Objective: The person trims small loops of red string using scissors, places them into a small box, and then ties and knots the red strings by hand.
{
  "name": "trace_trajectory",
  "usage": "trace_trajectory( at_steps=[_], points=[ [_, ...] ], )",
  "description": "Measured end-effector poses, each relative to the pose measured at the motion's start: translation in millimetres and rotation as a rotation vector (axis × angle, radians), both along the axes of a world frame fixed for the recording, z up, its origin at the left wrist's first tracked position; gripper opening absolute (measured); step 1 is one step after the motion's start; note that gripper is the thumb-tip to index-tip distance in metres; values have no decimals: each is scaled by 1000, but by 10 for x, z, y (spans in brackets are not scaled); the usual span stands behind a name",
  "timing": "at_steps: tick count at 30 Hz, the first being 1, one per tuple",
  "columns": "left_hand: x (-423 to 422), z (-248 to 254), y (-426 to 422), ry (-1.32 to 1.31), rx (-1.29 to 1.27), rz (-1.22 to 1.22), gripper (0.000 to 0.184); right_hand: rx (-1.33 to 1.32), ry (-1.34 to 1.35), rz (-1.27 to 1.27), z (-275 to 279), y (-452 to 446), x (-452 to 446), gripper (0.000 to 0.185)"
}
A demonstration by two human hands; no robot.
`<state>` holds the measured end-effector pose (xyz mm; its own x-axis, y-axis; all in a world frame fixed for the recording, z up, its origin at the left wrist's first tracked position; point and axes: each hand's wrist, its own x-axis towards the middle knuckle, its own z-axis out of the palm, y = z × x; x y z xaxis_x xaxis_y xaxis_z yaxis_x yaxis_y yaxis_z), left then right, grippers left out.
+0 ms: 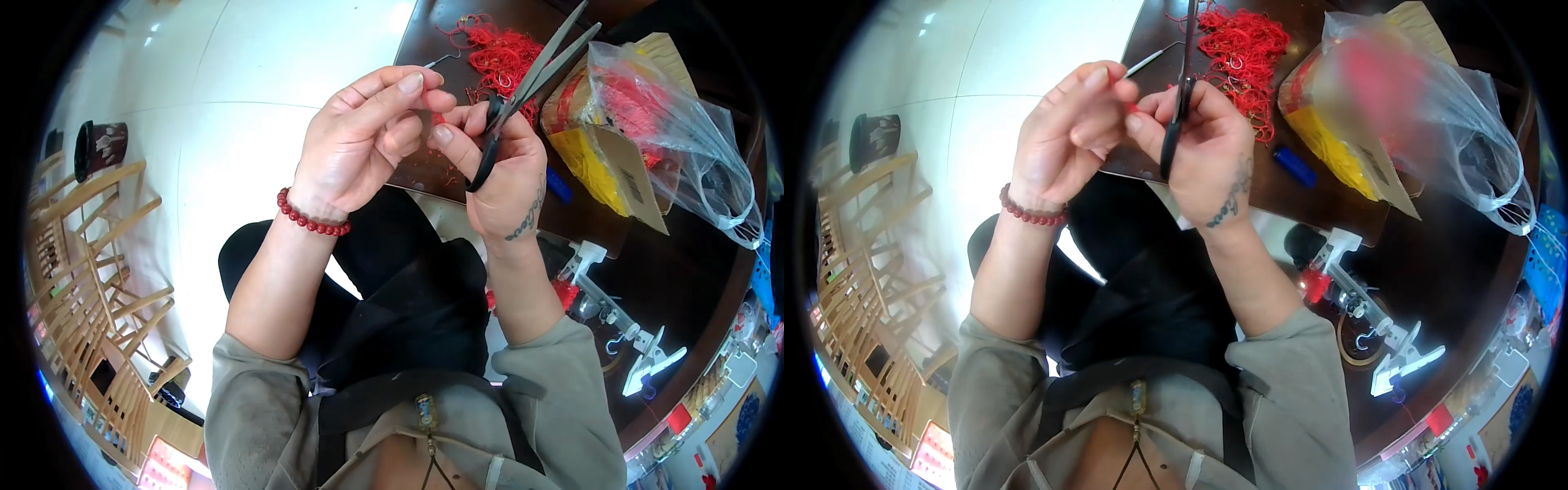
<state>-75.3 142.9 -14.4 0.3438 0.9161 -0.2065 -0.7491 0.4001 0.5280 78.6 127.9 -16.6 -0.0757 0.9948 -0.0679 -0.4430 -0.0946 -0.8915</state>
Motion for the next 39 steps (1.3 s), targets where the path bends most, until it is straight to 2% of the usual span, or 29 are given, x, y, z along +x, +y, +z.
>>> trace_trajectory(
  at_steps=[2, 5, 20, 23, 26, 29, 33, 36, 39],
  points=[
    [7, 34, -2, 72, -30, 31, 21, 1, -19, 27, -15, -14, 16, 20],
    [21, 79, -30, 254, 54, 25, 26, 11, 0, 10, -16, -31, 8, 20],
    [1, 130, -67, 507, 320, 105, 25, -2, 4, 58, -107, -48, 40, 19],
    [39, 88, -86, 742, 515, 210, 26, 91, -60, -139, -10, -37, -40, 19],
    [71, 81, -121, 968, 603, 269, 29, 209, -257, -129, 15, 2, 78, 20],
    [113, -41, -96, 1167, 769, 455, 32, 292, -374, -132, 15, 17, 127, 29],
    [123, 17, -101, 1293, 864, 454, 33, 343, -509, -129, -3, 51, 151, 32],
    [151, -10, -86, 1319, 885, 430, 32, 364, -617, -101, 3, 90, 190, 27],
    [165, -9, -77, 1351, 891, 349, 32, 352, -592, -79, 40, 114, 205, 21]
  ],
)
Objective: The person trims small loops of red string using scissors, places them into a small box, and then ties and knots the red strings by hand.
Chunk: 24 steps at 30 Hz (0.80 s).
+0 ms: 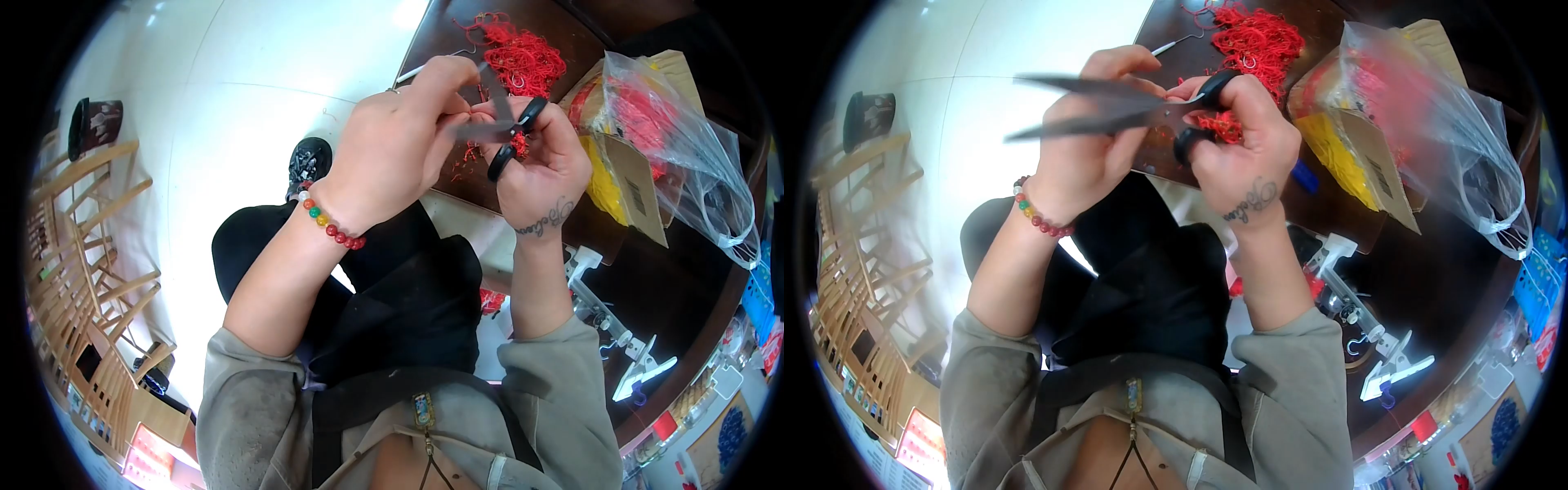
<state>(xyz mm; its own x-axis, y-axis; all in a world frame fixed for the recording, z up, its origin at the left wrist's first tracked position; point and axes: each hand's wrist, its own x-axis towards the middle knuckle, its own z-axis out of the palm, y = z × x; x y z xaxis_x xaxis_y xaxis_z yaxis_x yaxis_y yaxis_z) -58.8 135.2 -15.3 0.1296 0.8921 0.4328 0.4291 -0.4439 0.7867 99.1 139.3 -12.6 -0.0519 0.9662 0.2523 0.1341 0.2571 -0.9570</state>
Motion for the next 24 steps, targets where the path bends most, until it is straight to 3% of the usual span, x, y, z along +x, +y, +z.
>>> trace_trajectory(
  at_steps=[3, 5, 8, 12, 17, 20, 24],
  points=[
    [1, 28, 1, 49, -20, -48, 32, 133, -212, 80, -16, 70, 94, 23],
    [-37, -19, 13, 126, 21, -91, 30, 26, -175, 30, -16, 52, 56, 21],
    [-19, 77, -34, -130, -315, -75, 26, -117, 47, 20, -31, 53, 10, 16],
    [-54, 23, -29, -234, -427, -119, 17, -240, 338, 32, -68, 31, 0, 14],
    [-70, 64, -28, -186, -487, -84, 11, -258, 358, -2, -67, -2, -35, 15],
    [-38, -43, -21, -306, -367, -65, 8, -289, 380, -11, -48, -8, -36, 15],
    [-33, -44, -24, -375, -459, -92, 10, -293, 429, -12, -68, -11, -34, 14]
  ],
)
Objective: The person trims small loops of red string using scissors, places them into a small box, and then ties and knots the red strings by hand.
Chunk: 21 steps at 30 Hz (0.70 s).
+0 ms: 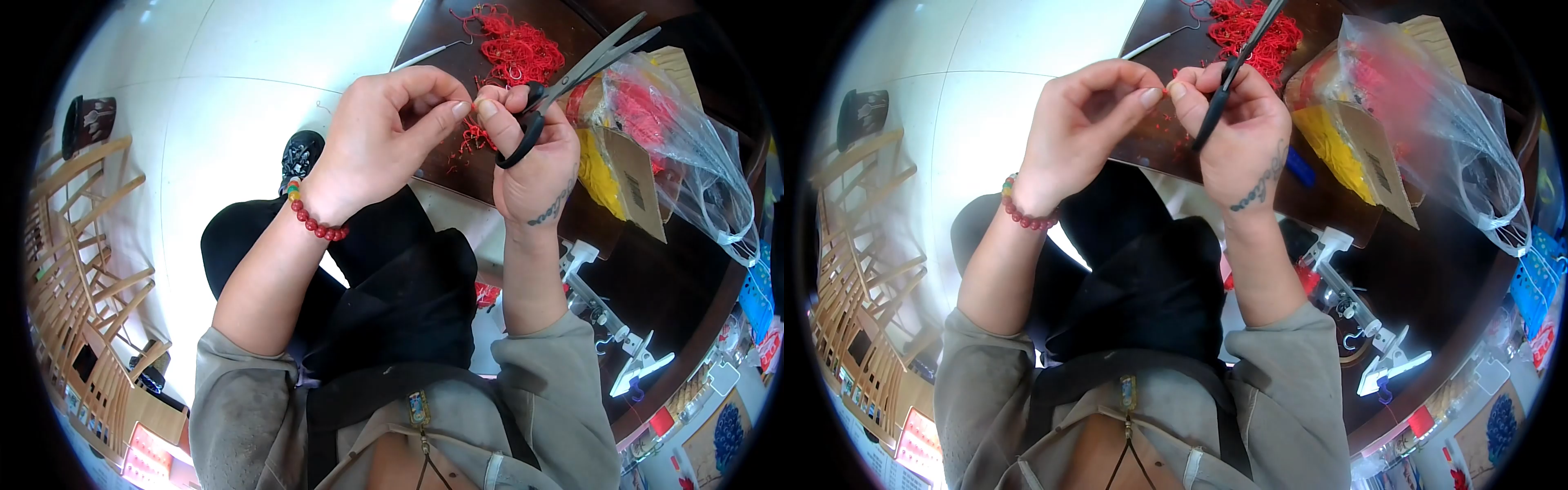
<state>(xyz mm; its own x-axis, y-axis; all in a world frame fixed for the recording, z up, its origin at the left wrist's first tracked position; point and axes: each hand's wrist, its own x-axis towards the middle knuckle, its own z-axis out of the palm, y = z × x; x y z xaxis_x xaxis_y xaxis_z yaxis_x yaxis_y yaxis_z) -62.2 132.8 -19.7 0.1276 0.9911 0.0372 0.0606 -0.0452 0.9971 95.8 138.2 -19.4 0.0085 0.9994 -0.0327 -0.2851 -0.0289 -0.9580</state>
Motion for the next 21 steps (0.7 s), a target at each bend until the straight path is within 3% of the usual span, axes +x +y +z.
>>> trace_trajectory(
  at_steps=[6, 10, 13, 21],
  points=[
    [-30, 69, 8, -309, -256, -112, 16, 26, -255, -31, 55, -43, 47, 26],
    [-36, 80, 5, -506, -295, -144, 12, 189, -899, 2, 39, -105, 197, 46],
    [-64, 78, 1, -587, -314, -165, 10, 271, -1066, 31, 25, -117, 249, 45],
    [-63, 70, 11, -577, -264, -197, 9, 244, -1073, -15, -24, -132, 274, 38]
  ],
)
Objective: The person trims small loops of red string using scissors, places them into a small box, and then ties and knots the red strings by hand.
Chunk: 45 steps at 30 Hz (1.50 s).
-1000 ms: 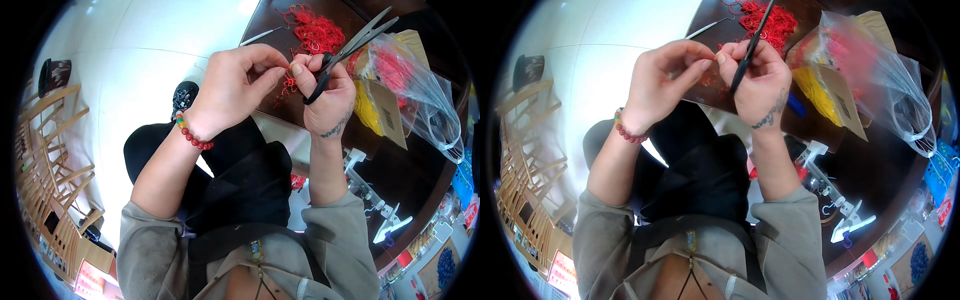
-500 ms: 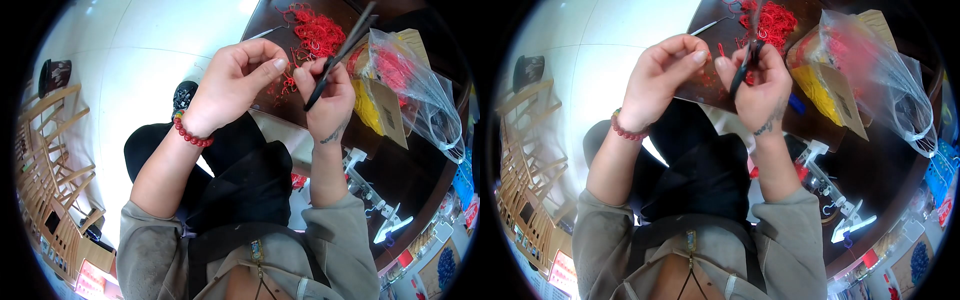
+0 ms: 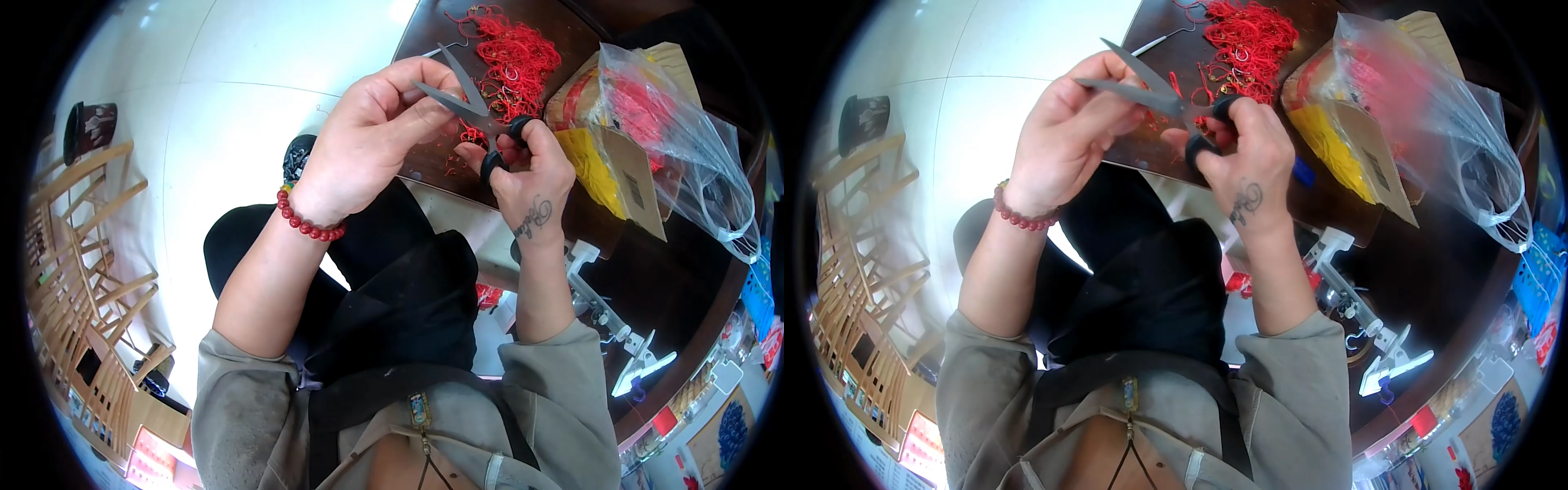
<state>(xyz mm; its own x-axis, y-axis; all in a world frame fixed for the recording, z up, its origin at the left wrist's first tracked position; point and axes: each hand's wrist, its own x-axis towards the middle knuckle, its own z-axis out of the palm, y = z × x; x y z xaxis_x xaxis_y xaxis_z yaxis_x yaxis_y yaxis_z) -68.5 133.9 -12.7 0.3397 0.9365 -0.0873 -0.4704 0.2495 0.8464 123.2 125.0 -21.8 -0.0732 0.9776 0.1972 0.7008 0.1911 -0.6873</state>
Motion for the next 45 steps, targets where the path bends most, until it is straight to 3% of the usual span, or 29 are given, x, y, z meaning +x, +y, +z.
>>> trace_trajectory(
  at_steps=[19, 22, 25, 28, 39, 45],
  points=[
    [22, 4, -11, 1, -32, 21, 11, -46, -49, 15, 10, -12, 65, 36],
    [26, -28, 1, -57, -63, -13, 12, -340, 396, -48, 26, -29, 46, 32],
    [18, -22, 16, -238, -145, -65, 14, -353, 929, 13, 52, -55, -23, 27],
    [-9, -50, 53, -430, -213, -126, 14, -326, 1143, 60, -3, -81, -112, 25],
    [4, -94, 83, -778, -329, -147, 9, -337, 1286, 125, -56, -70, -284, 21],
    [-3, -43, 78, -923, -312, -152, 5, -288, 1207, 82, -70, -90, -257, 23]
  ],
)
